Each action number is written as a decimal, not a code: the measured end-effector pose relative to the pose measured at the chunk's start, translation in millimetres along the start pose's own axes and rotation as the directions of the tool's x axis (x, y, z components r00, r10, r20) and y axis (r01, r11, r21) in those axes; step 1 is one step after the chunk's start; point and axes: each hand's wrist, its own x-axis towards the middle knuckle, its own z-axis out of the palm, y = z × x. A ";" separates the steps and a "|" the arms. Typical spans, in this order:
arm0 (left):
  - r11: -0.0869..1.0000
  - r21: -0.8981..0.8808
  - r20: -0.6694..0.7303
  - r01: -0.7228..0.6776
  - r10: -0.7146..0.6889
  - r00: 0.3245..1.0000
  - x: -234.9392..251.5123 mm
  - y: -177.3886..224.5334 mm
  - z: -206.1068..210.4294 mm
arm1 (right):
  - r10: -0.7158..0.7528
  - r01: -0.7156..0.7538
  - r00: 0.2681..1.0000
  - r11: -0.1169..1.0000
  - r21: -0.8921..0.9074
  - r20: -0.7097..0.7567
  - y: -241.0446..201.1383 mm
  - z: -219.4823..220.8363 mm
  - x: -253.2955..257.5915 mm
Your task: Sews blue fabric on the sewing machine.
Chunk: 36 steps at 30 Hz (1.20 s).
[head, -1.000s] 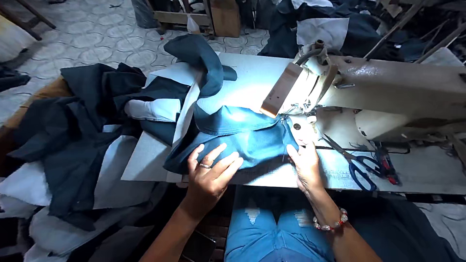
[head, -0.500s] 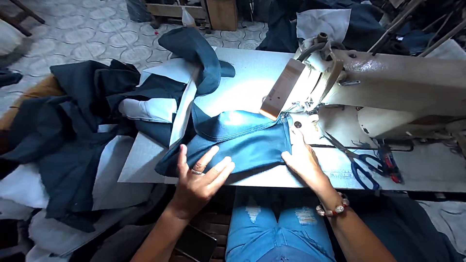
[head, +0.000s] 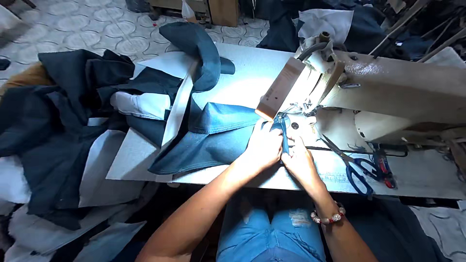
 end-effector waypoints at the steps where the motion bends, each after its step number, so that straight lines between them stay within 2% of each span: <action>1: 1.000 -0.005 -0.002 0.010 -0.010 1.000 6.2 -8.4 9.9 | 0.007 -0.007 1.000 1.000 -0.001 0.013 -1.0 -1.4 0.3; 6: 0.998 0.007 -0.183 -0.070 0.070 0.981 -5.0 -29.5 39.3 | 0.029 -0.028 0.999 0.999 -0.030 0.020 -4.3 0.8 -2.9; 11: 0.995 0.010 -0.234 -0.098 0.098 0.967 -12.3 -32.7 37.8 | -0.001 -0.007 0.999 0.989 -0.146 -0.050 -8.4 -4.3 -8.6; 17: 0.995 0.007 -0.151 -0.096 0.096 0.984 -11.7 -36.8 38.2 | -0.107 0.077 0.979 0.983 -0.169 -0.172 -4.2 8.0 -17.1; 20: 0.992 0.004 -0.106 -0.129 0.129 0.986 -9.8 -42.6 35.9 | -0.126 0.100 0.974 0.985 -0.140 -0.186 -5.4 11.0 -18.5; 25: 0.979 -0.055 -0.042 -0.197 0.195 0.980 -18.4 -61.8 29.4 | -0.033 0.016 0.995 0.983 -0.184 -0.090 -25.3 18.5 -25.3; 29: 0.991 -0.089 0.059 -0.101 0.107 0.993 -30.5 -42.9 23.7 | 0.023 -0.017 1.000 0.967 -0.255 0.021 -26.3 10.4 -22.6; 33: 0.992 -0.129 0.075 0.000 0.010 0.997 -32.8 -15.5 29.3 | 0.096 -0.030 0.979 0.941 -0.337 0.181 -24.7 -6.3 -15.0; 36: 0.992 -0.127 0.075 0.024 -0.015 0.997 -34.3 -7.6 31.3 | 0.132 -0.007 0.948 0.918 -0.397 0.290 -27.9 -16.1 -8.2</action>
